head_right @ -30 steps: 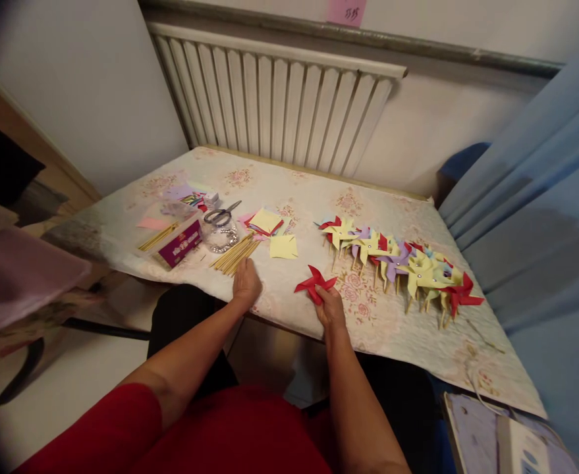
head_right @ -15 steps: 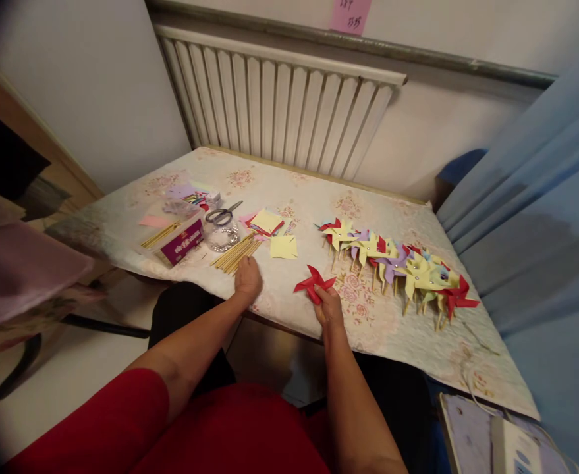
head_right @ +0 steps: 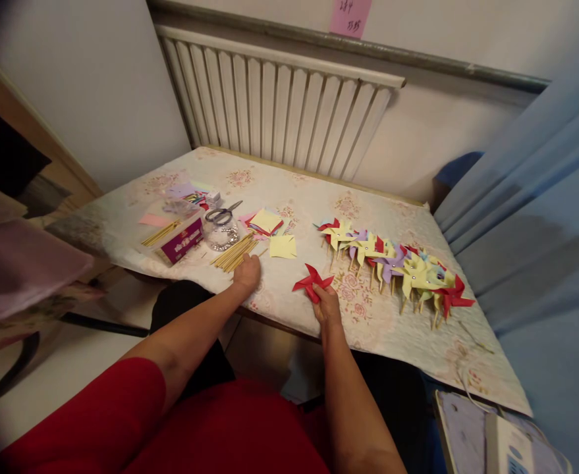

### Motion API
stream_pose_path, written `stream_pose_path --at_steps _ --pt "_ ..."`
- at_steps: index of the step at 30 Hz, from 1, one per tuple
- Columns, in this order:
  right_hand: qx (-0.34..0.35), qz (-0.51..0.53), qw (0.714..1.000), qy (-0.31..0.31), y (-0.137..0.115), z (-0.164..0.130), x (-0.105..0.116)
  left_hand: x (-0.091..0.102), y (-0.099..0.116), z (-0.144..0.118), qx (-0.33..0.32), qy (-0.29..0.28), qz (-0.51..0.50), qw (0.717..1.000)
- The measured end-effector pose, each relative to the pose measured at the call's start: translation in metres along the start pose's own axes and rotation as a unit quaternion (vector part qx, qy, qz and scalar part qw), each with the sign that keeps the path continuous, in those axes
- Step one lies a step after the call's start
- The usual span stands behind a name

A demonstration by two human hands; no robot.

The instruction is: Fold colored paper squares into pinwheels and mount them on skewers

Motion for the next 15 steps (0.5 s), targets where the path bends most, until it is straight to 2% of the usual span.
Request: stream_pose_path --at_steps 8,15 --pt "0.014 -0.011 1.0 -0.011 0.0 0.0 -0.001 0.009 -0.002 -0.006 -0.029 -0.072 0.011 0.997" --pt "0.011 -0.005 1.0 -0.002 0.0 0.0 -0.001 0.007 -0.01 -0.021 -0.11 -0.11 0.008 0.988"
Point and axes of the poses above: each hand's wrist, its own z-axis towards the middle knuckle, its own x-axis out of the back of the hand, y = z × x, the point moved 1 cm from there along z, towards the middle knuckle, and after that the axes turned 3 degrees about -z, right-handed, at the moved point
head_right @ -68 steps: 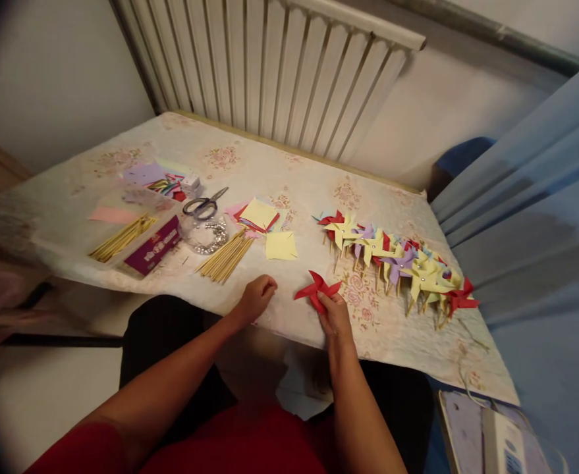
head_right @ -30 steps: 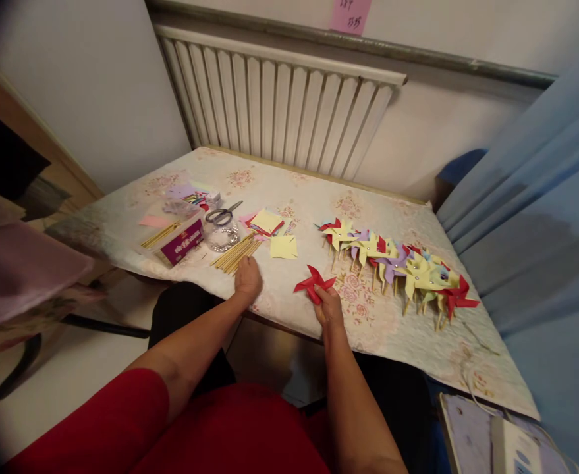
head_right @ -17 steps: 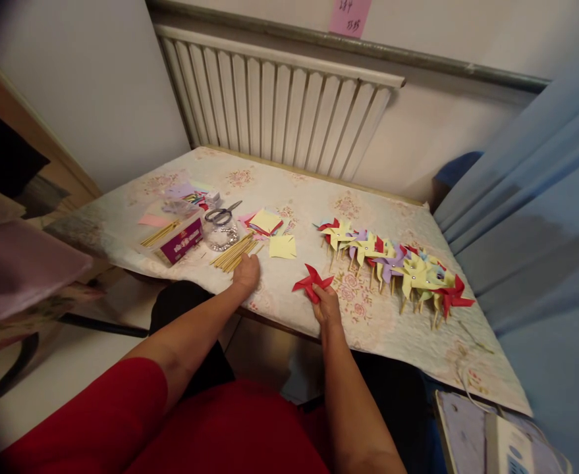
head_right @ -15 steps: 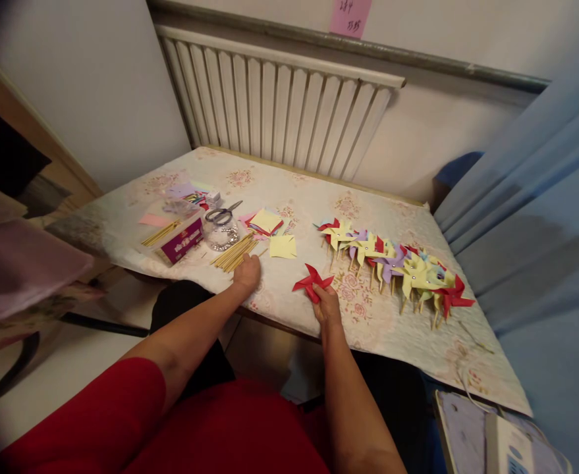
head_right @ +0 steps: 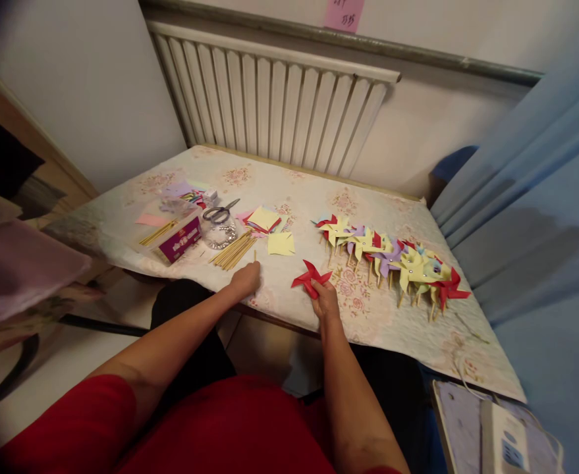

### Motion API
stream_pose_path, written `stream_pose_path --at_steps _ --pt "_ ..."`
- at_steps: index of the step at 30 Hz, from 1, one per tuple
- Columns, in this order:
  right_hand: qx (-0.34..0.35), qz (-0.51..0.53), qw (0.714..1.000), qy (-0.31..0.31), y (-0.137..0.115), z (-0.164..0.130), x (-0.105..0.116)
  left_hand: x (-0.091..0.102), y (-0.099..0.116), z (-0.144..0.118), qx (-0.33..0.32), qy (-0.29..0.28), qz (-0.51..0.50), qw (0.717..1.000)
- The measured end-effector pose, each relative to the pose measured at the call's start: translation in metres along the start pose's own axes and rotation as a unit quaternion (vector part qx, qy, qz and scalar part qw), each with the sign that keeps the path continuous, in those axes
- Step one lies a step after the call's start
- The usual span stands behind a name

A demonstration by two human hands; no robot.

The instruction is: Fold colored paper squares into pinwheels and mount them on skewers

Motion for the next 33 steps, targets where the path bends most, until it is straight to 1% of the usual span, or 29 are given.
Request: stream_pose_path --at_steps 4,8,10,12,16,19,25,30,31,33 --pt "-0.002 0.006 1.0 0.004 0.0 0.0 -0.001 0.001 -0.007 -0.006 -0.055 -0.02 0.01 0.998" --pt "-0.006 0.018 1.0 0.016 0.0 0.0 -0.001 0.01 -0.013 -0.011 -0.107 -0.031 0.022 0.994" --pt "-0.006 0.018 1.0 0.014 0.001 0.001 0.0 0.014 -0.014 -0.012 -0.142 -0.036 0.044 0.988" --pt "-0.002 0.017 1.0 0.006 0.002 0.002 0.001 0.016 -0.015 -0.011 -0.194 -0.04 0.085 0.977" --pt "0.002 0.025 1.0 0.0 0.004 0.005 0.004 0.015 -0.012 -0.002 -0.304 -0.032 0.161 0.938" --pt "0.002 0.033 0.999 0.001 0.006 0.006 0.005 0.013 -0.01 0.004 -0.36 -0.022 0.19 0.913" --pt "0.0 0.038 0.999 -0.006 0.007 0.008 0.007 0.012 -0.002 0.007 -0.411 -0.016 0.226 0.883" --pt "0.008 0.041 0.999 -0.015 0.006 0.007 0.007 0.004 0.014 -0.005 -0.476 0.009 0.194 0.858" --pt "0.008 0.042 0.999 -0.015 0.006 0.007 0.006 0.002 0.018 -0.01 -0.481 0.01 0.182 0.858" --pt "0.008 0.045 0.999 -0.015 0.006 0.006 0.006 0.0 0.025 -0.022 -0.471 0.007 0.142 0.871"
Point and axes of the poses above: each hand's wrist, its own z-axis towards the middle knuckle, its own x-axis out of the back of the hand, y = z × x, the point moved 1 cm from there along z, towards the middle knuckle, and after that the axes turned 3 degrees about -z, right-handed, at the moved point
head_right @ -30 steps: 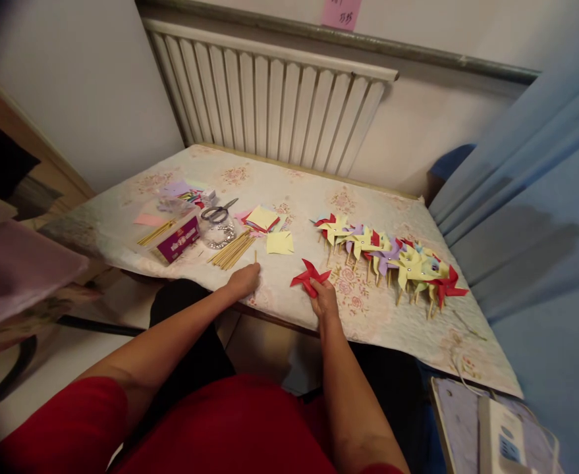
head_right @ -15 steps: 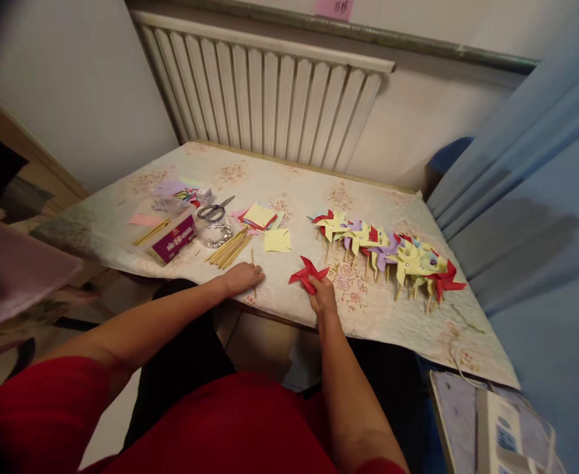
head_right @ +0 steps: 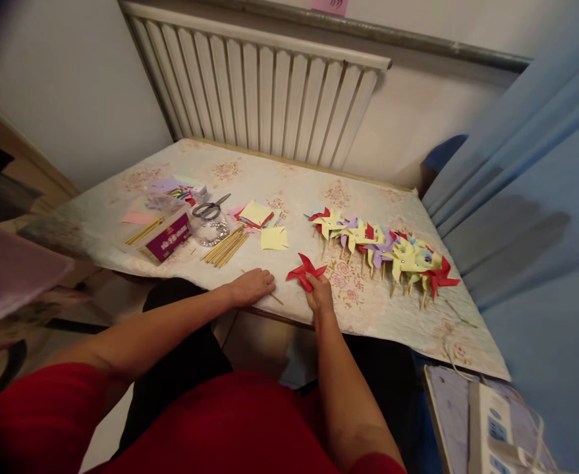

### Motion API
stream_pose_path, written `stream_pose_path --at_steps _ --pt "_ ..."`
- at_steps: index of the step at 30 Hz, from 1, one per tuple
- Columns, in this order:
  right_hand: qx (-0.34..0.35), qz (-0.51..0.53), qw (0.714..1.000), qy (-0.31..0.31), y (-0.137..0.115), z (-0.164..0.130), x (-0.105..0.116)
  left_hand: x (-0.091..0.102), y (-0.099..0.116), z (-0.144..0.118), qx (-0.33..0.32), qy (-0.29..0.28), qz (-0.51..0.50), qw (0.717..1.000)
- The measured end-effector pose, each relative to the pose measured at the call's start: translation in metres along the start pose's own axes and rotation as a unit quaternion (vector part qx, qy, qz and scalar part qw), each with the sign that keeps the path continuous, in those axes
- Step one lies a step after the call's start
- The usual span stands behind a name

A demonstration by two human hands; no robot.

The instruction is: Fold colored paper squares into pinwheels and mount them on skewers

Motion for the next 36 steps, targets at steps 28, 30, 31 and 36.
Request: stream_pose_path --at_steps 28,30,31,36 --pt "0.004 -0.013 1.0 0.013 0.001 0.0 0.0 0.058 0.066 -0.021 0.297 0.327 -0.811 0.384" --pt "0.003 -0.009 1.0 0.014 -0.001 -0.001 -0.001 0.063 0.068 -0.022 0.284 0.323 -0.821 0.376" --pt "0.004 -0.009 1.0 0.013 -0.001 -0.002 -0.002 0.065 0.069 -0.022 0.282 0.319 -0.824 0.374" --pt "0.007 -0.017 1.0 0.004 -0.002 -0.003 -0.003 0.072 0.072 -0.026 0.286 0.303 -0.819 0.394"
Point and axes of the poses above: each hand's wrist, its own z-axis towards the middle knuckle, its own x-axis out of the back of the hand, y = z × x, the point moved 1 cm from there along z, towards the middle knuckle, and after that the axes turned 3 degrees about -z, right-handed, at the moved point
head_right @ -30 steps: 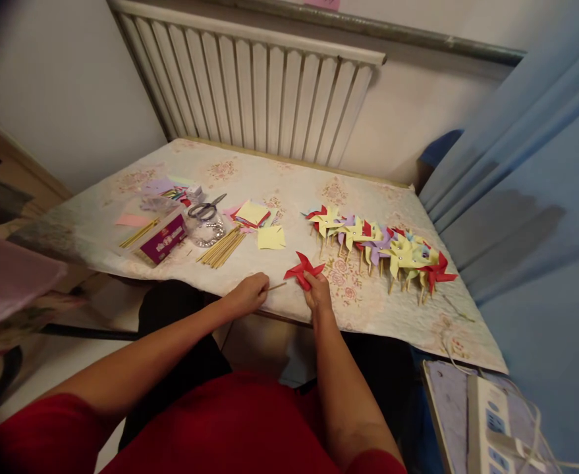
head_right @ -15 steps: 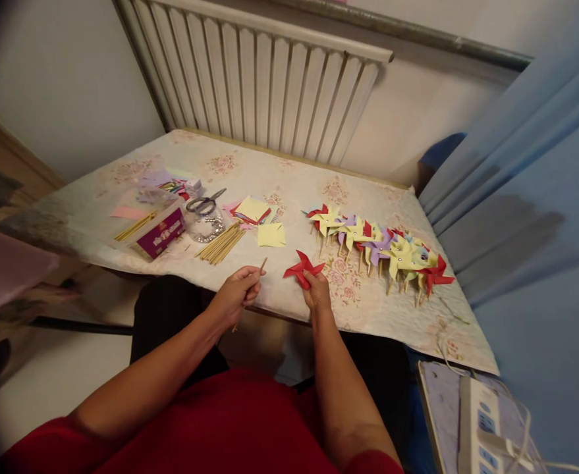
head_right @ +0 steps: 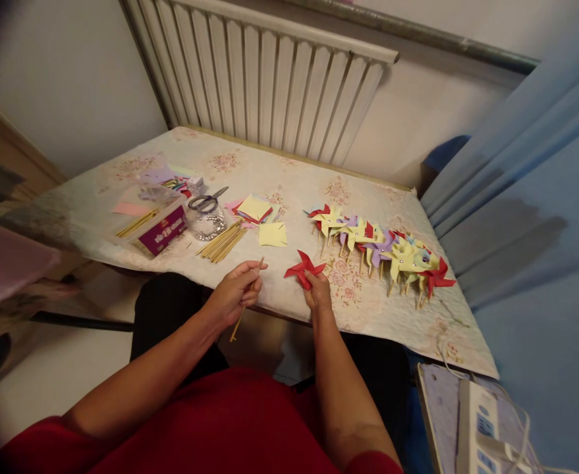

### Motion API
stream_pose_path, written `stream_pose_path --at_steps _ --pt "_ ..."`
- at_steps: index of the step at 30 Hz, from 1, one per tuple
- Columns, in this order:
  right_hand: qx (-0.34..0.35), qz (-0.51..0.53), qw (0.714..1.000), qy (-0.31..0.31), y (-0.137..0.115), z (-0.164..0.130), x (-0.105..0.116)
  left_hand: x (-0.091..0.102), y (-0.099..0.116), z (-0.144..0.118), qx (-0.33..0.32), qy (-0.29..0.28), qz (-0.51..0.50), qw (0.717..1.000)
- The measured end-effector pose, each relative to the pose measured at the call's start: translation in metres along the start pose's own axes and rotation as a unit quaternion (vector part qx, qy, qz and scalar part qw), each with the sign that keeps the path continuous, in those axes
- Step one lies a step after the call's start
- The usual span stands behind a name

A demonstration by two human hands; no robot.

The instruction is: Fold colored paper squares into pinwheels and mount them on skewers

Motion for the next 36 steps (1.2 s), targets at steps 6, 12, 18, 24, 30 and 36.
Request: stream_pose_path --at_steps 6,12,18,24,30,36 --pt "-0.001 -0.005 1.0 -0.004 0.001 0.001 0.002 -0.004 0.002 -0.004 -0.013 -0.005 -0.005 1.0" --pt "-0.003 -0.004 1.0 0.0 0.002 0.002 0.003 -0.009 0.006 -0.007 -0.028 0.007 -0.007 1.0" --pt "0.0 -0.006 1.0 0.005 0.004 0.005 0.005 -0.01 0.007 -0.01 -0.028 0.019 -0.004 0.999" --pt "0.003 -0.011 1.0 -0.001 0.004 0.005 0.007 -0.011 0.008 -0.011 -0.035 0.025 0.002 0.999" --pt "-0.002 -0.006 1.0 0.009 0.003 0.003 0.005 -0.011 0.007 -0.01 -0.033 0.028 0.007 0.999" --pt "-0.003 -0.004 1.0 0.011 0.002 0.001 0.003 -0.01 0.007 -0.01 -0.033 0.029 0.014 0.999"
Point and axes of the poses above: each hand's wrist, its own z-axis towards the middle knuckle, its own x-axis out of the back of the hand, y = z × x, the point moved 1 cm from there along z, towards the middle knuckle, and after that the axes turned 3 degrees about -z, right-handed, at the moved point
